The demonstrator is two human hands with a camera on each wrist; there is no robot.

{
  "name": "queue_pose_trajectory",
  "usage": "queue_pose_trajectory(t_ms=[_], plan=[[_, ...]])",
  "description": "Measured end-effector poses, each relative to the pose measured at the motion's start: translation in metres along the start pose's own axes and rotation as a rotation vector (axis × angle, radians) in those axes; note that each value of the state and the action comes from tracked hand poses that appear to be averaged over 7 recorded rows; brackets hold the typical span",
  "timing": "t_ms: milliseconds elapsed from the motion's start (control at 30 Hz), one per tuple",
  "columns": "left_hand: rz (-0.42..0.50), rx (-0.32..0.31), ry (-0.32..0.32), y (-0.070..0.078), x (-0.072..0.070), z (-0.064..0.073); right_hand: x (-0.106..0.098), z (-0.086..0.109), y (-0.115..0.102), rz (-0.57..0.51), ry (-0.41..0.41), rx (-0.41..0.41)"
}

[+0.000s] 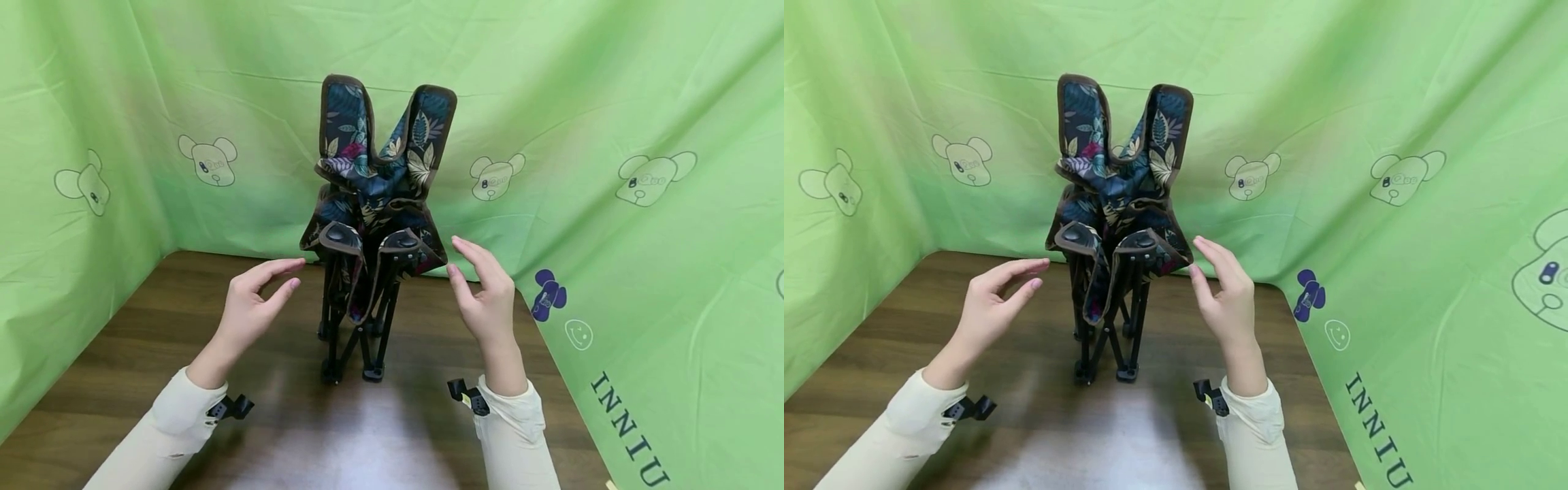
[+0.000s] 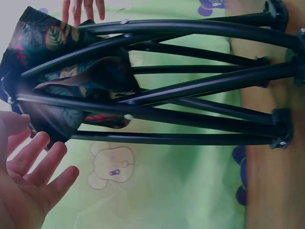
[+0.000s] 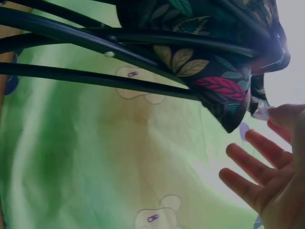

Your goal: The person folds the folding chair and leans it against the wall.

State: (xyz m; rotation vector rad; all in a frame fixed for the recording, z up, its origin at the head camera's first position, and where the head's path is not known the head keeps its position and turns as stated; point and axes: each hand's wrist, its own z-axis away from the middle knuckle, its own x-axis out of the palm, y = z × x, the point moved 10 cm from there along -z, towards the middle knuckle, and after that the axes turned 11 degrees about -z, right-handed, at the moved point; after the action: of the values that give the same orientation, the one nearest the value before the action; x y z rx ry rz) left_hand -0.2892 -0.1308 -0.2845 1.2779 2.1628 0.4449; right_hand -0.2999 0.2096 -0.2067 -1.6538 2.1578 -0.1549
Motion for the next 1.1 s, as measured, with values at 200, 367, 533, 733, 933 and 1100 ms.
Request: queue_pose_trajectory(t_ms=[200, 367, 533, 733, 933, 1100], plan=[[0.016, -0.097, -0.045, -0.016, 0.011, 0.011, -0.001, 0.004, -0.001, -0.039, 0.046, 0.124], [0.018, -0.213, -0.135, -0.034, 0.029, 0.021, 0.001, 0.015, 0.020, -0.108, 0.060, 0.268], [-0.023, -0.258, -0.212, -0.044, 0.044, 0.034, 0.007, 0.034, 0.044, -0.151, 0.047, 0.416], [-0.013, -0.344, -0.247, -0.054, 0.054, 0.048, 0.022, 0.054, 0.064, -0.243, -0.011, 0.550], [-0.032, -0.408, -0.280, -0.065, 0.066, 0.058, 0.034, 0.079, 0.091, -0.299, -0.057, 0.649], [-0.006, -0.453, -0.312, -0.069, 0.075, 0.067, 0.044, 0.100, 0.106, -0.355, -0.087, 0.728]])
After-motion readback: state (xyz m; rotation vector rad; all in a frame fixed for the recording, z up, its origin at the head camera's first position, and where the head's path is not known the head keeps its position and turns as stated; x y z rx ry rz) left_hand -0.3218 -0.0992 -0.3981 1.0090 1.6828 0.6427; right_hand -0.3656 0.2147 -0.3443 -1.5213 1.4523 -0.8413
